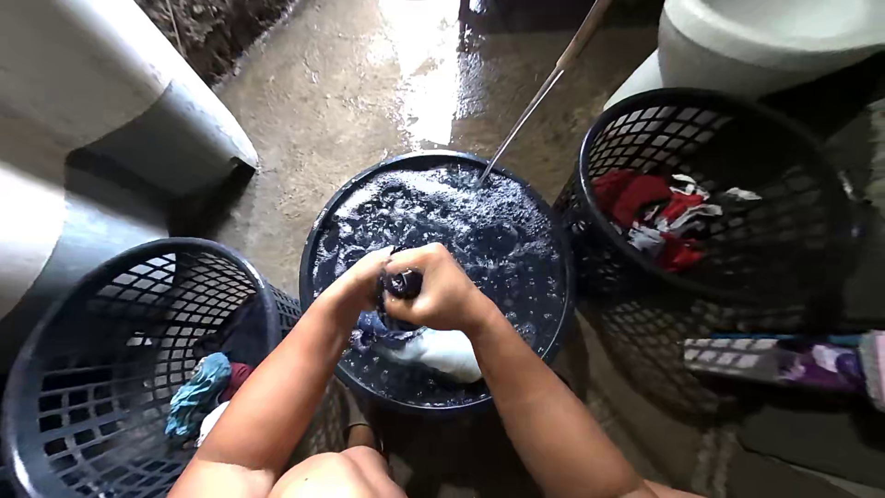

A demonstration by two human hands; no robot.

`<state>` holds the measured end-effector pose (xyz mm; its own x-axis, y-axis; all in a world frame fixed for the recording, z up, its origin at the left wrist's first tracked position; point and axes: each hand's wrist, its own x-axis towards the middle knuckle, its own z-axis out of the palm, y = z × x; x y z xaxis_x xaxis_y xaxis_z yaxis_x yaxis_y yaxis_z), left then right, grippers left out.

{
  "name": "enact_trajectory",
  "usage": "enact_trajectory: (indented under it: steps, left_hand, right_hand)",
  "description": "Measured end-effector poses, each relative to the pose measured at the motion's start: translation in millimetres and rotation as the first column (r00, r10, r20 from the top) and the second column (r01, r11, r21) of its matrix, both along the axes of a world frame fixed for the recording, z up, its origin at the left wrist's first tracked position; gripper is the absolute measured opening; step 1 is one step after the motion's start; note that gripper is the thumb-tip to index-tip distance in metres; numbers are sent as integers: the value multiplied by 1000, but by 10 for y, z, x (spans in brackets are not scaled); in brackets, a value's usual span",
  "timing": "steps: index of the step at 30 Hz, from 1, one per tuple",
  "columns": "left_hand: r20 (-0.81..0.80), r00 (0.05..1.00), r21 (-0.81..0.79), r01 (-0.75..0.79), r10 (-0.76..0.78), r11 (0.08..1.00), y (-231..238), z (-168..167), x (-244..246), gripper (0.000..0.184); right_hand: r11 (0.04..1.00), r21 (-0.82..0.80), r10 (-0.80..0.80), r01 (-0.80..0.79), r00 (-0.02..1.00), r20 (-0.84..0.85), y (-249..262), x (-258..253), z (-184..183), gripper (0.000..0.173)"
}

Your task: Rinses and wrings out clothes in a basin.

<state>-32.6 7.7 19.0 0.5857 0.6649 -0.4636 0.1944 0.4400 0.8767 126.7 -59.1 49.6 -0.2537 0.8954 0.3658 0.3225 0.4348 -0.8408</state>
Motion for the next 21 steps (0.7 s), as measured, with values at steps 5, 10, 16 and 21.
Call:
enact_trajectory:
  steps: [5,10,16,21]
  left_hand:
    - [-142,990,8,-9,10,1000,-177,223,35,26]
    - [165,982,-248,-46,89,968,-227,20,169,39]
    - [-51,998,227,39,-29,973,128,-108,-28,52]
    - [-553,811,191,347,-191,918,124,-404,-215,37]
  right_hand:
    - [997,-32,67,-66,997,46,-46,-6,5,13]
    - [925,-376,-110,-62,902,-418,-20,295,-189,20]
    - [792,-533,-558,297,1,-830,-98,1250,-340,29]
    - [758,-343,-17,555,-508,-861,-234,1781,-217,90]
